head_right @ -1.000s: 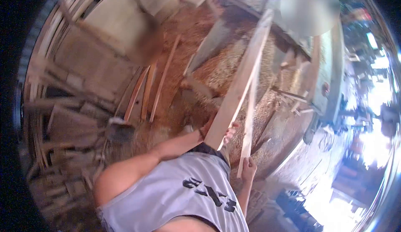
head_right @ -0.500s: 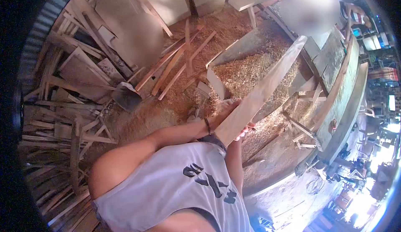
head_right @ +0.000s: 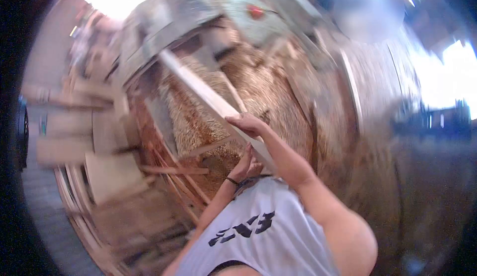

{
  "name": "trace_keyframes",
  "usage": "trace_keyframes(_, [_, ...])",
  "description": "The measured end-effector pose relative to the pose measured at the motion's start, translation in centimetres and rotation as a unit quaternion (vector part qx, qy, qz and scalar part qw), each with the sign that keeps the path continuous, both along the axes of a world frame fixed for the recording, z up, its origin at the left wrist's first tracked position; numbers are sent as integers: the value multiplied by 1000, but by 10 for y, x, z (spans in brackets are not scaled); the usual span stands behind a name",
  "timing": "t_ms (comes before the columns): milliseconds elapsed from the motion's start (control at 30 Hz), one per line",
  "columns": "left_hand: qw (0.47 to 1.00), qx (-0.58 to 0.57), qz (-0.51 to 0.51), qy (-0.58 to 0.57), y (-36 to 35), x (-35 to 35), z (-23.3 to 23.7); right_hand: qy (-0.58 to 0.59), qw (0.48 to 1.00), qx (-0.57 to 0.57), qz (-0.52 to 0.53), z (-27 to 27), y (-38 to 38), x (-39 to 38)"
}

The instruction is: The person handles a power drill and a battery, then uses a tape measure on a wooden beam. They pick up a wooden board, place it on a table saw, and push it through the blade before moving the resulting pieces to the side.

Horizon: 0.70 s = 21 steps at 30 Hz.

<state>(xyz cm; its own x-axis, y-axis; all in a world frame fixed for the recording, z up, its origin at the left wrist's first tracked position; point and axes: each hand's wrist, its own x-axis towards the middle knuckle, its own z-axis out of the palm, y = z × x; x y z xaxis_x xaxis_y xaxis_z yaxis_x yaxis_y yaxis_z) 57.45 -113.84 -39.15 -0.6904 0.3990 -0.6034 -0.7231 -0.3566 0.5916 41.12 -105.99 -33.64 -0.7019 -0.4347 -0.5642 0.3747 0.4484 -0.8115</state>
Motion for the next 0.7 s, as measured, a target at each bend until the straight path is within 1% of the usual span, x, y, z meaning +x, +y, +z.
trace_keyframes(33, [998, 18, -51, -18, 0, 5, -3, -92, 996, 1, 9, 18, 30, 11])
trace_keyframes(67, [994, 37, -94, -29, -2, -3, -6, -51, 994, 92, 42, 15, 56, 24])
trace_keyframes(100, [991, 36, -119, -43, -3, -6, 7, -31, 994, 96, 51, 0, 85, 46])
trace_keyframes(133, [986, -34, -151, -58, -8, -5, 4, -48, 988, 137, 45, -6, 111, 73])
trace_keyframes(167, [977, -102, -172, -72, -14, 0, -8, -105, 984, 131, 56, 2, 141, 95])
trace_keyframes(200, [964, -168, -187, -85, -25, 3, -22, -132, 983, 126, 36, 9, 168, 117])
trace_keyframes(233, [945, -246, -213, -36, -43, 11, -50, -117, 977, 178, 24, 20, 190, 144])
trace_keyframes(267, [918, -320, -236, 9, -61, 23, -72, -156, 969, 191, 8, 40, 210, 163])
trace_keyframes(300, [879, -387, -273, 55, -74, 34, -73, -166, 972, 158, -47, 38, 229, 200])
trace_keyframes(333, [834, -446, -308, 104, -85, 33, -75, -183, 968, 159, -68, 46, 242, 223])
trace_keyframes(400, [829, -444, -334, 65, -125, 51, -132, -219, 957, 150, -120, 86, 255, 243])
trace_keyframes(433, [842, -432, -323, 8, -138, 62, -141, -236, 949, 148, -145, 76, 258, 263])
trace_keyframes(467, [852, -421, -309, -44, -148, 62, -149, -248, 942, 146, -172, 63, 259, 280])
trace_keyframes(500, [859, -409, -292, -94, -152, 53, -151, -250, 934, 138, -214, 62, 255, 287])
trace_keyframes(600, [870, -435, -192, -132, -143, 31, -144, -241, 903, 105, -341, 49, 246, 300])
trace_keyframes(633, [885, -428, -160, -83, -130, 24, -137, -233, 887, 87, -388, 34, 243, 306])
trace_keyframes(667, [894, -410, -162, -75, -120, 17, -130, -225, 870, 66, -435, 25, 240, 307])
trace_keyframes(700, [902, -392, -166, -66, -105, 7, -115, -259, 848, 81, -455, 30, 245, 297])
